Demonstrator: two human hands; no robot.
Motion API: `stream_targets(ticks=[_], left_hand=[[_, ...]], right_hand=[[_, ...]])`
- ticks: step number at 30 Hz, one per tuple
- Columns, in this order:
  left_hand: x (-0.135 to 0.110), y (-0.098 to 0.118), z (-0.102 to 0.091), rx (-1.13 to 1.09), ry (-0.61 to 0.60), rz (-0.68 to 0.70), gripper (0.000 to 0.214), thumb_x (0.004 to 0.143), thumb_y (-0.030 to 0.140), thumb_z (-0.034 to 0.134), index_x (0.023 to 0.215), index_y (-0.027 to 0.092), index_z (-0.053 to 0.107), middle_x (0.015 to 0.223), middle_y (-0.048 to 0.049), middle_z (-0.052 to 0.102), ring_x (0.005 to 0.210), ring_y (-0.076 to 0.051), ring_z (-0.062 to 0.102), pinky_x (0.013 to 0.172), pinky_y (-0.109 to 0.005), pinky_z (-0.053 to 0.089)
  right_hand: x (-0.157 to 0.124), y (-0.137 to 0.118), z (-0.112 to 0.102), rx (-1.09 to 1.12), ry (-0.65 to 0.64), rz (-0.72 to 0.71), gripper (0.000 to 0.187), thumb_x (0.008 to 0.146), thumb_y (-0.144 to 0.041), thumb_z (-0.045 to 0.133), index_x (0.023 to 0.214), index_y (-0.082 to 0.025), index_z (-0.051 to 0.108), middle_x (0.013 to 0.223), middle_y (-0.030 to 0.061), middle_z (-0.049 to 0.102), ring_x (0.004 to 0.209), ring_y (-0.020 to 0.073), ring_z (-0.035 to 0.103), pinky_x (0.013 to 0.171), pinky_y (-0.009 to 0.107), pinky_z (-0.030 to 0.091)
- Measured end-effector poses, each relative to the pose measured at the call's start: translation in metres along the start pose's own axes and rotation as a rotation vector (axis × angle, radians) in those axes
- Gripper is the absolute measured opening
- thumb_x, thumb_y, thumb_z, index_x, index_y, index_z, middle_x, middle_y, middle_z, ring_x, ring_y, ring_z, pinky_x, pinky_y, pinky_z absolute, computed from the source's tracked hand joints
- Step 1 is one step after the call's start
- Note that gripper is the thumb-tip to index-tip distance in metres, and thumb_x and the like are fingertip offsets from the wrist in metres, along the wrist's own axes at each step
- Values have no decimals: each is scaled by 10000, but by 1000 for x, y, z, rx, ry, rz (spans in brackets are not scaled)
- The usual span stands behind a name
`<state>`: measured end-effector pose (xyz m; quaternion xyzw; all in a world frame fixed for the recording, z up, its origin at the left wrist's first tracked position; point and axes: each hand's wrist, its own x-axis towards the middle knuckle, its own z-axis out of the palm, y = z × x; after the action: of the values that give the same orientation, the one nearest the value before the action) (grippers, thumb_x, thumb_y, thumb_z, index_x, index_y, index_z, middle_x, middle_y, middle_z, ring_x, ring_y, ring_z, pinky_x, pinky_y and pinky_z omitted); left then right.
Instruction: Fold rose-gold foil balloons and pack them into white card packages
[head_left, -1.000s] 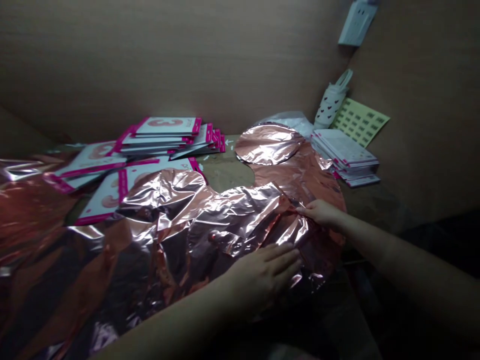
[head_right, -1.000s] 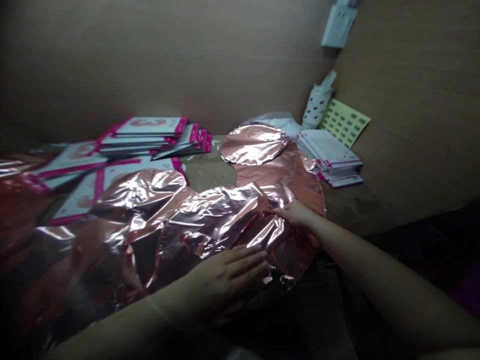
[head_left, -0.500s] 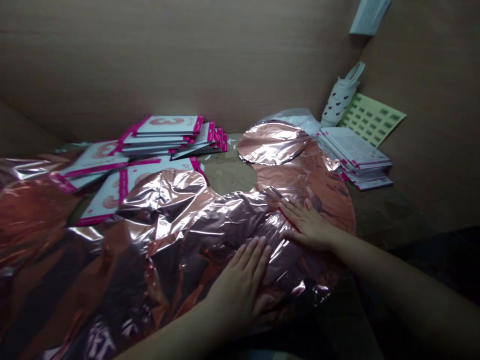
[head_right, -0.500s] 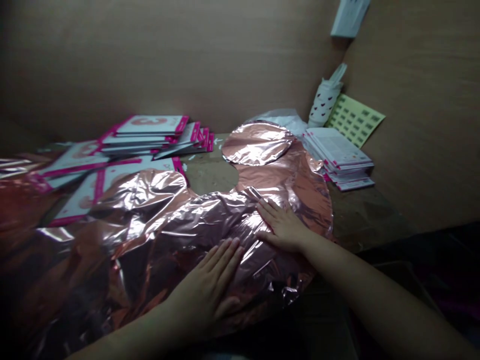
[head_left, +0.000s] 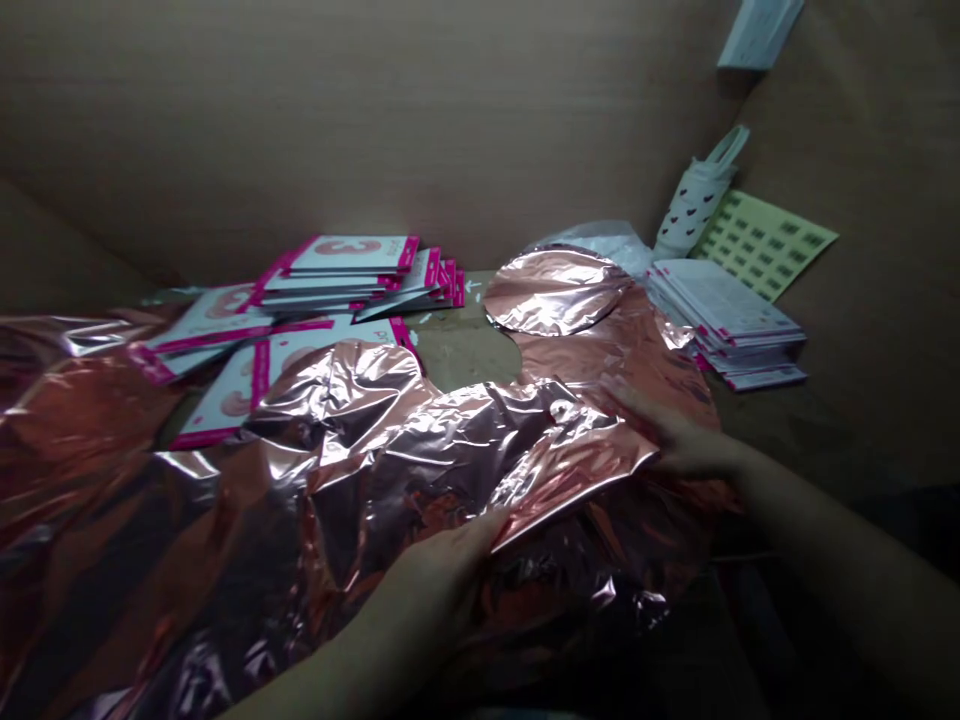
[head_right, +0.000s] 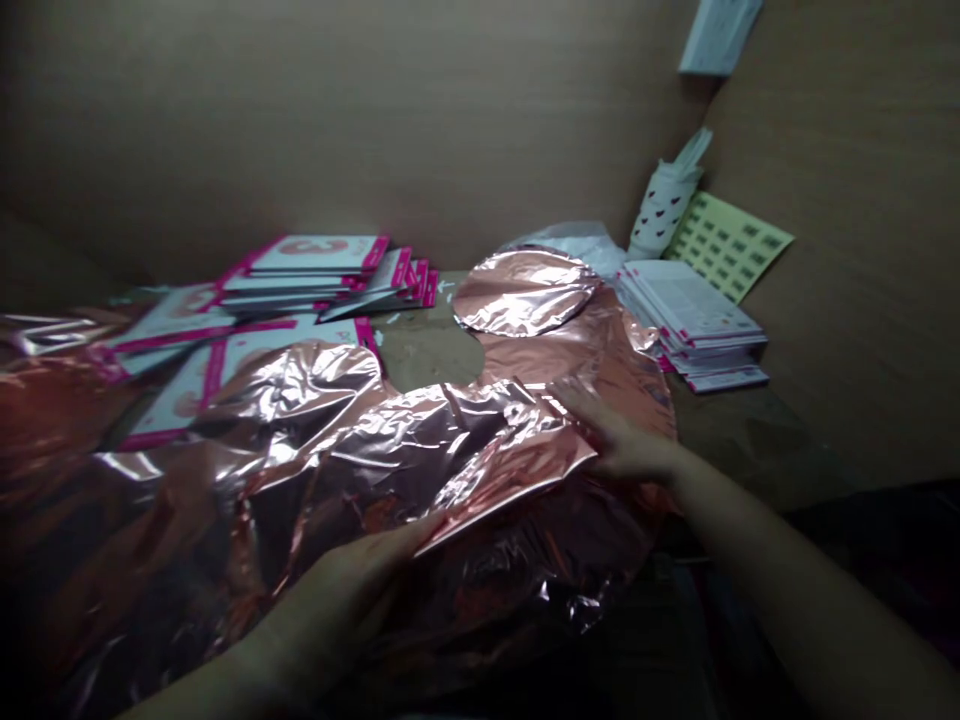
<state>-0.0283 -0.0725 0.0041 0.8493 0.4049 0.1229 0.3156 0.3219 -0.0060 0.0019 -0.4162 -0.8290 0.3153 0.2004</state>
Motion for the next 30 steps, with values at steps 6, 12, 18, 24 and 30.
stream_targets(ticks=[6, 12, 18, 24, 30], left_hand=[[17, 14, -15, 260, -160, 157, 335, 901, 315, 398, 1198, 257, 542, 1230, -20, 584, 1100, -180, 557, 945, -323, 431], [68, -16, -2, 542, -123, 216, 559, 903, 482, 355, 1403, 253, 258, 1478, -80, 225, 1362, -320, 109, 1055, -563, 149], [76, -39, 13, 583, -153, 167, 614, 897, 382, 411, 1432, 263, 134, 1495, -64, 159, 1366, -313, 93, 1066, -526, 144], [-1, -90, -3, 635, -13, 37, 532, 912, 314, 349, 1421, 225, 222, 1472, -55, 250, 1347, -253, 221, 1074, -405, 211], [-100, -101, -7, 754, 213, -66, 557, 830, 359, 418, 1349, 157, 394, 1426, -114, 343, 1328, -272, 268, 1082, -443, 160]], right_hand=[[34, -6, 30, -25, -373, -135, 341, 847, -408, 500, 1169, -334, 584, 1318, 9, 488, 1344, 224, 220, 1081, 490, 41], [37, -9, 8, 35, -423, 27, 349, 847, -387, 466, 1138, -276, 624, 1189, 39, 602, 1283, 236, 352, 1084, 469, 96], [63, -14, -7, 351, -331, 273, 482, 745, -510, 567, 1008, -120, 674, 948, 83, 679, 906, 226, 607, 856, 353, 437], [93, -3, -4, 344, -225, 359, 460, 711, -539, 591, 820, -97, 663, 816, 70, 669, 775, 190, 602, 735, 304, 442], [114, -1, 6, 338, -222, 509, 460, 700, -560, 591, 851, -130, 659, 845, 63, 668, 759, 183, 599, 713, 288, 439]])
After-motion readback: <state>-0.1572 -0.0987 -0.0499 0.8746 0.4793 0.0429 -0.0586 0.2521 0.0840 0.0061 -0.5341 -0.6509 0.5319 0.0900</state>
